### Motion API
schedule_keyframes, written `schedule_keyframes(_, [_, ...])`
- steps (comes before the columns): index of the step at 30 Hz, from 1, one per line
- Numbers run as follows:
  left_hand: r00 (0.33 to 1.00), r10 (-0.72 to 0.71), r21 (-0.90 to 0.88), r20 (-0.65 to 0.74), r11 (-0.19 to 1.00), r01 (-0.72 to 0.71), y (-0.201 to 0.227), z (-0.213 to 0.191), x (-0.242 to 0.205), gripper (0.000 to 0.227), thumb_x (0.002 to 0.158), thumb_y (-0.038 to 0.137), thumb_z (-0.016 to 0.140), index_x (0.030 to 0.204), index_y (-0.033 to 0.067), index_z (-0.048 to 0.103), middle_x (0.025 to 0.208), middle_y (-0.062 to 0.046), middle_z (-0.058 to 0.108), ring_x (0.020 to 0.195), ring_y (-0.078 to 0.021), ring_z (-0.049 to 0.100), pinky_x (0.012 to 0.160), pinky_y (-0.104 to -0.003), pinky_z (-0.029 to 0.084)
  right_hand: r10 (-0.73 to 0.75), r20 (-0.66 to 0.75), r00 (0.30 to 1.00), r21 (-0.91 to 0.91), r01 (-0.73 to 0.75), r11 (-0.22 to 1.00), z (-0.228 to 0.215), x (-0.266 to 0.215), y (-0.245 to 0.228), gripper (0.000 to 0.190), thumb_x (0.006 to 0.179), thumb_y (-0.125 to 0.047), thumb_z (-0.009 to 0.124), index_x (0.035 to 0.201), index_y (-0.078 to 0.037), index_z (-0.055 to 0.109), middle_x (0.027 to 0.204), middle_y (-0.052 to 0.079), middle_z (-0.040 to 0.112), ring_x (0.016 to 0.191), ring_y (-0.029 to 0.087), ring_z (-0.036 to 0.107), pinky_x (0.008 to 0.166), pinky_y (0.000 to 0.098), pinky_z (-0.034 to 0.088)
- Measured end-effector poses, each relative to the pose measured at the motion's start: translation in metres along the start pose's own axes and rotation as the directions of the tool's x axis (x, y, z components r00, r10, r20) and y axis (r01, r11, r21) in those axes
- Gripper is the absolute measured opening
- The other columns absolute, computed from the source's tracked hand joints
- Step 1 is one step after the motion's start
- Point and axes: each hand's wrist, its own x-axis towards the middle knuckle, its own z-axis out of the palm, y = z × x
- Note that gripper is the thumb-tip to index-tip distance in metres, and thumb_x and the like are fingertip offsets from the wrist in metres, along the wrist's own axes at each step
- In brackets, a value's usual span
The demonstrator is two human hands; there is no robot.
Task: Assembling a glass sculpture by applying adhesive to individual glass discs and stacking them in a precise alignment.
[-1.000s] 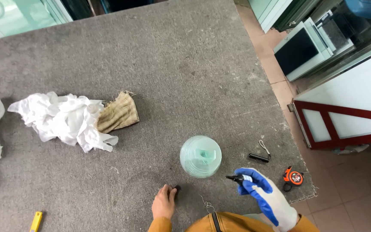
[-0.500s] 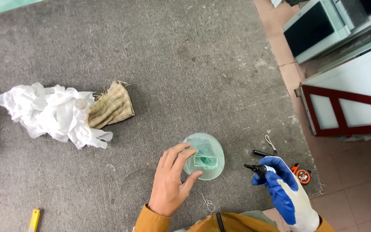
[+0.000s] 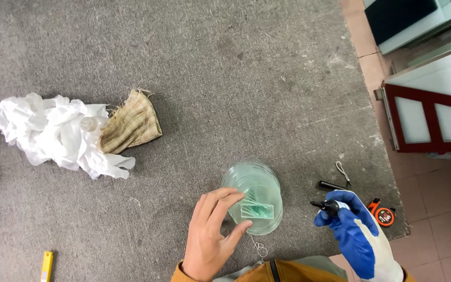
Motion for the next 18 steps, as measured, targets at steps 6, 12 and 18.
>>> schedule_keyframes(6, [0.979, -0.200, -0.155, -0.040, 0.969, 0.192, -0.014, 0.012, -0.021, 0.084, 0.084, 0.053, 0.091, 0.149, 0.0089, 0.060, 0.149, -0.012, 0.064, 0.141, -0.0293, 0.064, 0.120, -0.047, 0.051, -0.066, 0.032, 0.997, 0.173, 0.059, 0.983, -0.007, 0.022, 0.024, 0.024, 0.120, -0.015, 0.048, 0.127, -0.002, 0.068, 0.083, 0.029, 0.066, 0.082, 0.039, 0.069, 0.093, 0.0449, 0.054])
schedule_keyframes(12, [0.905, -0.423, -0.340, -0.045, 0.858, 0.384, -0.036, 0.047, -0.063, 0.130, 0.068, 0.087, 0.079, 0.164, 0.0075, 0.042, 0.163, -0.017, 0.049, 0.150, -0.0290, 0.050, 0.105, -0.039, 0.063, -0.135, 0.200, 0.970, 0.408, 0.043, 0.912, -0.015, 0.048, 0.030, 0.032, 0.114, -0.038, 0.064, 0.126, -0.009, 0.069, 0.084, 0.013, 0.059, 0.079, 0.027, 0.058, 0.080, 0.0489, 0.051])
schedule_keyframes(18, [0.793, -0.569, -0.485, -0.216, 0.768, 0.419, -0.071, 0.050, -0.109, 0.117, 0.090, 0.096, 0.043, 0.162, 0.0039, 0.043, 0.164, -0.015, 0.053, 0.150, -0.0267, 0.055, 0.116, -0.045, 0.052, -0.132, 0.451, 0.883, 0.484, -0.118, 0.867, 0.004, 0.054, -0.018, 0.043, 0.107, -0.048, 0.085, 0.123, -0.013, 0.066, 0.089, 0.002, 0.047, 0.075, 0.022, 0.045, 0.079, 0.0406, 0.048])
